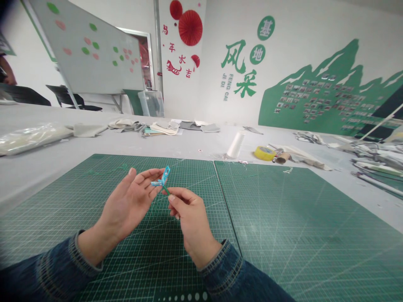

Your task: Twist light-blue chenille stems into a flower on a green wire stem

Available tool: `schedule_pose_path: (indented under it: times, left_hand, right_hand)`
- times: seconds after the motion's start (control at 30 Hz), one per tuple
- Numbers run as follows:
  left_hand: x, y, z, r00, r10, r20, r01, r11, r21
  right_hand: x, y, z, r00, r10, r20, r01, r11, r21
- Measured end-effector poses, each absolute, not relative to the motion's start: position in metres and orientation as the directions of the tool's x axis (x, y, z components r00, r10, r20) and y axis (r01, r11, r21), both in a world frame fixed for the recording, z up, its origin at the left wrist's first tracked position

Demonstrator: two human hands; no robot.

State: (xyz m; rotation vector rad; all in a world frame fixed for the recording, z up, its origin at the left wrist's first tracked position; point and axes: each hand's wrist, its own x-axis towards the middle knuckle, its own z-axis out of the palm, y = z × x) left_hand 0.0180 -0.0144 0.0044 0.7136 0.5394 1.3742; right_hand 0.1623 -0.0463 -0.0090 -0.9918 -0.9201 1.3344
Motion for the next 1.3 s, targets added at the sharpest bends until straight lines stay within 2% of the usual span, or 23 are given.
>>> schedule_pose_path:
  times: [0.23, 0.37, 0.53, 0.73, 0.9, 1.13, 1.3]
  left_hand:
    - [0.025, -0.016, -0.010, 0.228, 0.972, 0.064, -0.583, 0.083, 0.808]
    - [0.025, -0.017, -0.013, 0.200, 0.979, 0.045, -0.452, 0.051, 0.891]
    - [0.021, -0.017, -0.011, 0.294, 0.953, 0.077, -0.307, 0.018, 0.952]
    - [0.021, -0.020, -0.007, 0.223, 0.968, 0.116, -0.202, -0.071, 0.977]
    - [0.026, -0.025, -0.006, 0.141, 0.979, 0.146, -0.226, -0.112, 0.968]
    - [0.029, -0.025, -0.009, 0.101, 0.995, -0.003, -0.295, 0.033, 0.955]
    - [0.029, -0.024, -0.011, 0.081, 0.995, -0.054, -0.331, 0.078, 0.940]
  right_hand:
    - [0.161, -0.047, -0.008, 0.017, 1.000, -0.020, -0.341, -0.013, -0.940]
    - [0.163, -0.047, -0.007, 0.013, 1.000, -0.023, -0.348, -0.017, -0.938]
    - [0.164, -0.046, -0.008, 0.011, 1.000, -0.029, -0.361, -0.023, -0.932]
    - [0.166, -0.043, -0.009, 0.032, 0.997, -0.071, -0.414, -0.052, -0.909]
    - [0.165, -0.045, -0.008, 0.035, 0.996, -0.086, -0.439, -0.062, -0.896]
    - [0.161, -0.044, -0.011, 0.031, 0.998, -0.053, -0.401, -0.037, -0.915]
    - [0.160, -0.045, -0.013, 0.043, 0.999, -0.009, -0.344, 0.006, -0.939]
